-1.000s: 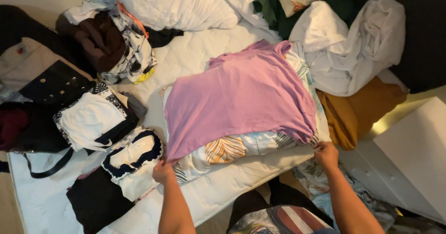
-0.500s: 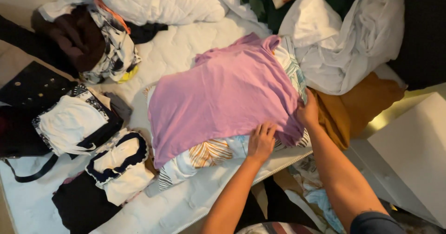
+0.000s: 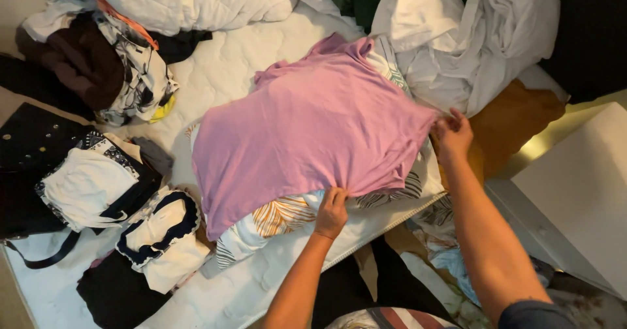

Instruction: The person folds a pink t-shirt and a pair of black shorts on a bed. They smooth out the pink shirt, fold the sides and bottom up, and then fold it in half before placing it on a pile. They then pick up the black shorts, smooth them, fold them in half, and fold them again before placing them on the pile.

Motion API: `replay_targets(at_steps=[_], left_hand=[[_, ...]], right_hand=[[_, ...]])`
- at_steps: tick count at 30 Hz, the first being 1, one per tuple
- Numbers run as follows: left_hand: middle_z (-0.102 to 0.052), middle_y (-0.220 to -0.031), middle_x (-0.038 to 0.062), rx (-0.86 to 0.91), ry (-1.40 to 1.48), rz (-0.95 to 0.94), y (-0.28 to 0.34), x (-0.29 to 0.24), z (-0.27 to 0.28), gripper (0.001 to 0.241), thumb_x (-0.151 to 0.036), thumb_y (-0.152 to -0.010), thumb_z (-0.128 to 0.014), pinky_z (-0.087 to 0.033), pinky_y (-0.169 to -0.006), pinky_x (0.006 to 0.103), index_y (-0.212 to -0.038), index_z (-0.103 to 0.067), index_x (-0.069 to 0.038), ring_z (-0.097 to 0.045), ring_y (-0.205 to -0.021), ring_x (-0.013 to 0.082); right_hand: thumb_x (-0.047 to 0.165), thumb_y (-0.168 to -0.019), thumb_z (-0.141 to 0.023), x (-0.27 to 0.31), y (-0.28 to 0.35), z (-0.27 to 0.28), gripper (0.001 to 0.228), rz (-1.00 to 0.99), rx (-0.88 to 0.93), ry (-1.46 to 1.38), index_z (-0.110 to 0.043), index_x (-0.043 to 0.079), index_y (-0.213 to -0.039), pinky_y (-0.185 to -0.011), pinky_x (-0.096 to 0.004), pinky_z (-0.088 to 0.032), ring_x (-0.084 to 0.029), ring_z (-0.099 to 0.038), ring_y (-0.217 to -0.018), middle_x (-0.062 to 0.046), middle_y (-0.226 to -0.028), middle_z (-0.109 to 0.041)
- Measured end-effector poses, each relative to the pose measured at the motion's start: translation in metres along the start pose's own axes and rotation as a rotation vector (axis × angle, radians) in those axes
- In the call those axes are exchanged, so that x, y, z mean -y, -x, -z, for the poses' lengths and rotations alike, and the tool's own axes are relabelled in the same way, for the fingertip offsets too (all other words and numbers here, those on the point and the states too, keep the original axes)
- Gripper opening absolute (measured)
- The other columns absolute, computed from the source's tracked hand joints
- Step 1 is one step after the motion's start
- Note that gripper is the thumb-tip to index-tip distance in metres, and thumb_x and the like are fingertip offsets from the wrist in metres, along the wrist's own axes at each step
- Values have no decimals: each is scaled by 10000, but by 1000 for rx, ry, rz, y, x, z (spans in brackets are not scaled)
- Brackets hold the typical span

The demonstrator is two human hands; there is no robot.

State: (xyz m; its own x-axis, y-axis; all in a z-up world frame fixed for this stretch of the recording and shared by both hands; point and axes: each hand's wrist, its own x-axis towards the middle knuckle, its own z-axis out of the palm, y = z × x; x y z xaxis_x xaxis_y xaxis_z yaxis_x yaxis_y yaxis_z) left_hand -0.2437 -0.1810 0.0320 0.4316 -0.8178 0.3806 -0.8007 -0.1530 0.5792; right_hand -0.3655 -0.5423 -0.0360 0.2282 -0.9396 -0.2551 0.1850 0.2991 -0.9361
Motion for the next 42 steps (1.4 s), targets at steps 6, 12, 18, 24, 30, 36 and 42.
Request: replay_targets(at_steps=[6,12,18,24,30,36,42], left_hand=[[-592,-1009,97,-34,17,67,-37,-32,-4,226,-44,-759,-655,-494,-896,445,-978,-684,-97,-595,-982,308],[-624,-1085,96,102,-20,-38,-140,-46,-45,158,-147,-861,-655,-492,-923,456,-1007,-707,-117,-577,-1073,322],[-643,-1144,86,275,-182,-155,-207,-3,-169,128,-150,-862,-645,-496,-909,484,-954,-726,-113,-580,-1121,316],[-618,-1180,157,637,-377,-171,-230,-46,-171,268,-269,-799,-708,-513,-909,476,-981,-741,-76,-572,-1137,335],[-707,-1178,120,483,-124,-89,-209,-41,-187,210,-173,-976,-645,-532,-936,453,-1145,-759,-123,-672,-1073,323],[-682,-1296,108,-77,98,-170,-163,-60,-69,395,-133,-887,-608,-469,-1071,476,-1270,-690,-93,-643,-1229,303],[-468,-1444,235,-339,-184,331,8,54,36,569,-287,-969,-640,-353,-1111,536,-1445,-543,10,-451,-1338,403]], right_hand=[[-34,-842,-617,-28,126,20,279,395,215,650,-631,32,-1113,-812,-328,-527,-200,-629,-895,-78,-985,-643],[22,-723,-765,0,213,-5,361,540,199,928,-668,64,-1068,-779,-409,-496,-322,-585,-850,-95,-880,-616],[39,-696,-783,6,225,8,275,539,100,923,-592,91,-887,-787,-429,-526,-335,-636,-906,-115,-953,-633],[233,-842,-736,-5,243,23,200,186,352,1174,-636,76,-914,-687,-476,-541,-380,-668,-808,-118,-895,-669],[315,-846,-715,-6,233,28,264,-6,285,981,-707,72,-949,-734,-465,-568,-354,-716,-819,-133,-933,-743],[352,-825,-754,-25,200,45,292,-208,447,1252,-788,99,-967,-785,-480,-558,-376,-720,-876,-179,-911,-750],[135,-816,-705,46,228,-43,185,495,287,1191,-714,32,-970,-707,-497,-533,-427,-677,-853,-215,-914,-708]])
